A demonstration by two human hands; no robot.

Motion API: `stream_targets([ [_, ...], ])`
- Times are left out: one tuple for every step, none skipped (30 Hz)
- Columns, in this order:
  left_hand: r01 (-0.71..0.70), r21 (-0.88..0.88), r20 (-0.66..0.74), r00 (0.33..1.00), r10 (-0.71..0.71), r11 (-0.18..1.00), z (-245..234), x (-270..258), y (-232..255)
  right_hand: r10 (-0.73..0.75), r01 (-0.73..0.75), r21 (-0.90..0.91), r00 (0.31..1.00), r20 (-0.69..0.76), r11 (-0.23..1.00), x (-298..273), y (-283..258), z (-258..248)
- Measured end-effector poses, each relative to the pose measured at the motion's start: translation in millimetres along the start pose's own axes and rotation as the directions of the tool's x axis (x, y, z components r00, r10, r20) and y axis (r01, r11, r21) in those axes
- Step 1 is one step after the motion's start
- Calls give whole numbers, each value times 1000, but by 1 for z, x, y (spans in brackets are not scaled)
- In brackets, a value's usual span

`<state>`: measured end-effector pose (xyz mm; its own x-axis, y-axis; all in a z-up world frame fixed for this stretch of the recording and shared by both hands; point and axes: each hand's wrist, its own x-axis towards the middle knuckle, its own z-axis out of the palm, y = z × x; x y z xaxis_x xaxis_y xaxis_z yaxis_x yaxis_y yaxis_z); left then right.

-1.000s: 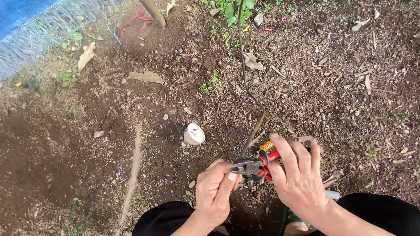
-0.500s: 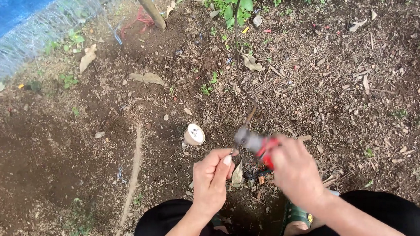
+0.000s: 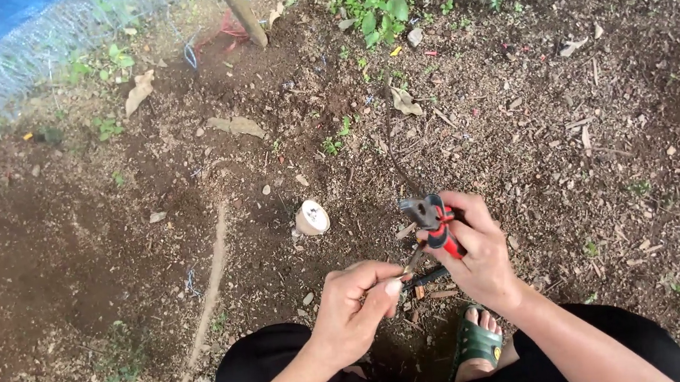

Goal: Stripping insulation from a copper wire and twisting the strands together using pliers.

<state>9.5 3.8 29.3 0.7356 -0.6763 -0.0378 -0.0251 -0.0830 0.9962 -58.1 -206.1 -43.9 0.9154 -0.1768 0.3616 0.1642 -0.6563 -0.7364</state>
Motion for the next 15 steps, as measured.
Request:
stream_targets([
  [1,0,-6,1000,-1,1000,-1,1,-2,-3,3,2,1000,4,1000,-1,-3,-1],
  [-68,-106,5,998,69,992,-2,1,-4,128,-132,64,990,61,989,-3,-6,-1],
  [-135,-210,10,990,140,968,-3,2,-5,254,-268,116,959,124,956,-4,-8,-2],
  [-135,-210,8,990,140,968,0,4,-10,253,-267,116,959,126,957,-5,-10,-2],
  [-135,-107,-49,990,131,985,2,5,-15,285,-316,205,944,167,927,-5,-11,-1],
  [-127,-2,-106,986,127,992,4,7,-19,312,-364,289,927,210,885,-6,-13,-1],
  [-128,-1,-107,986,127,992,8,9,-19,311,-362,290,927,210,886,-7,-16,1],
  [-155,27,-137,978,157,988,11,11,-18,341,-406,316,909,241,858,-7,-19,4],
  [-180,56,-166,968,187,982,15,13,-17,370,-449,339,888,274,827,-8,-22,6],
  [-180,57,-169,968,187,982,17,15,-17,368,-448,339,888,275,827,-9,-25,9],
  [-198,113,-192,957,217,974,20,16,-17,373,-468,409,880,293,783,-10,-28,13],
  [-214,169,-213,945,248,962,23,17,-17,375,-486,476,873,312,733,-12,-31,16],
  [-215,168,-216,944,248,962,24,18,-17,374,-485,474,873,314,735,-13,-32,15],
  [-213,127,-215,948,236,969,25,20,-17,389,-506,482,862,326,716,-15,-34,14],
  [-211,86,-213,951,225,974,26,21,-17,403,-525,489,850,338,697,-17,-35,13],
])
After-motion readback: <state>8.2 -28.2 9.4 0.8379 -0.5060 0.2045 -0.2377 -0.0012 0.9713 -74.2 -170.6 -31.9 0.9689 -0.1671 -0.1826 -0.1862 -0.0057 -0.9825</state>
